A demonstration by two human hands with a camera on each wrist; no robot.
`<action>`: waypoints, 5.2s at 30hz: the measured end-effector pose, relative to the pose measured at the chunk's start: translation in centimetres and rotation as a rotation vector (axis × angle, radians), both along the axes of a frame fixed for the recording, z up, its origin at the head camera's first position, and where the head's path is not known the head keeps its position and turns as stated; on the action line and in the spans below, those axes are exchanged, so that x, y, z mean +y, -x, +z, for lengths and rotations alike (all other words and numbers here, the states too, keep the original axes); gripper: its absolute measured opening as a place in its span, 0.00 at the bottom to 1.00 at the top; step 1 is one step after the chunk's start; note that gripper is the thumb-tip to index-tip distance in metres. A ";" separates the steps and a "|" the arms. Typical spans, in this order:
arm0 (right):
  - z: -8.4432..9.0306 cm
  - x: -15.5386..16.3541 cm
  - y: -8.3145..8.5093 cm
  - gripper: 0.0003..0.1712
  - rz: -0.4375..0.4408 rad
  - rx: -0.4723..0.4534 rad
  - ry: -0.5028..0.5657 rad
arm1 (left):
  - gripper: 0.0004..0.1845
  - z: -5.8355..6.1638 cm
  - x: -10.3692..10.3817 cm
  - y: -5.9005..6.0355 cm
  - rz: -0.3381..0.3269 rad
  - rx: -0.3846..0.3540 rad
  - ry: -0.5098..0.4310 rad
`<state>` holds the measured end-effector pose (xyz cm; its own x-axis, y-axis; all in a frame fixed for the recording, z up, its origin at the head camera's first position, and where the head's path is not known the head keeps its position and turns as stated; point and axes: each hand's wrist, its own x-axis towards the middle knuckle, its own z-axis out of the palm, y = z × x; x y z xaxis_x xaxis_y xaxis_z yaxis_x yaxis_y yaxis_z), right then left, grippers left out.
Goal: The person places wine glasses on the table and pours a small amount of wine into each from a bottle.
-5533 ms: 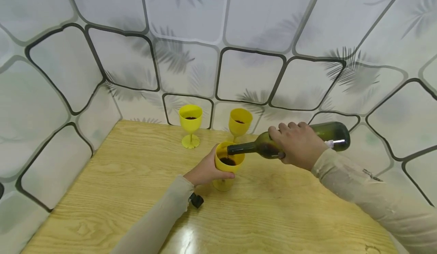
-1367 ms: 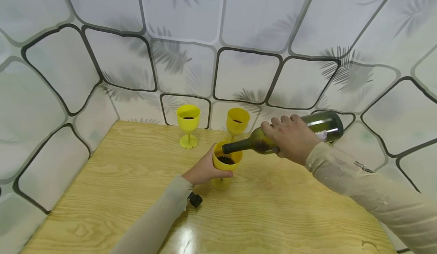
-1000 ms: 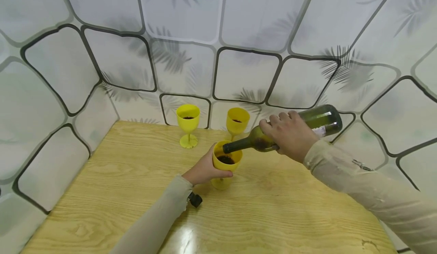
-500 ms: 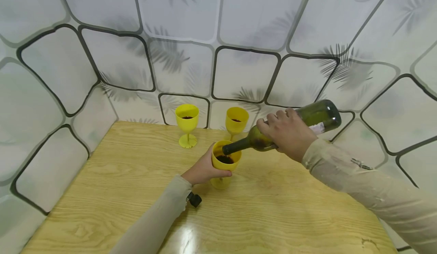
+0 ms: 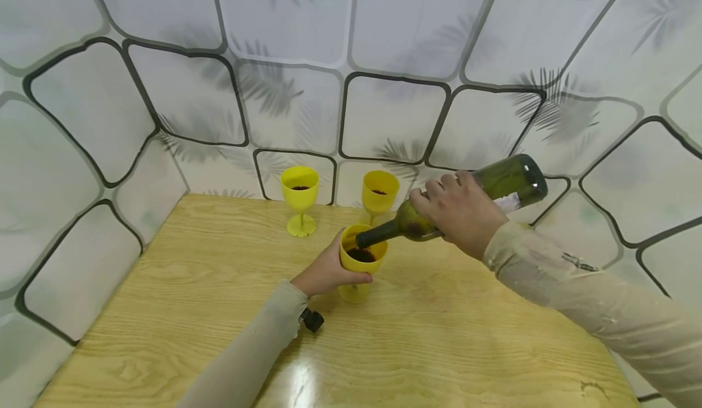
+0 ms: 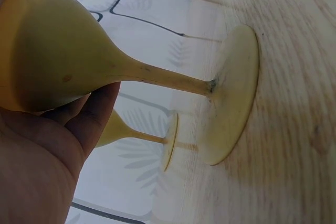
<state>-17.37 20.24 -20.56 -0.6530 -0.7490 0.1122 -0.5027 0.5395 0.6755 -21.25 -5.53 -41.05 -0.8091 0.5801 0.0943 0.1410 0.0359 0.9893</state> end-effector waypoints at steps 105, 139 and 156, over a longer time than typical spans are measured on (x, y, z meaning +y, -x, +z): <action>-11.8 9.7 -1.0 0.51 -0.281 -0.302 1.415 | 0.47 -0.2 0.0 0.4 0.035 0.022 0.024; -19.6 16.2 -0.6 0.47 -0.467 -0.026 2.126 | 0.48 -0.1 0.2 0.1 0.020 0.009 0.009; -20.4 17.0 -0.2 0.48 -0.391 0.016 2.135 | 0.50 0.0 0.1 0.0 0.036 0.023 0.031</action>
<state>-17.19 37.26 -41.01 -0.6909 0.6182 0.3748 -0.2116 0.3228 -0.9225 -21.26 -5.38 -41.07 -0.8275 0.5533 0.0954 0.1616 0.0721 0.9842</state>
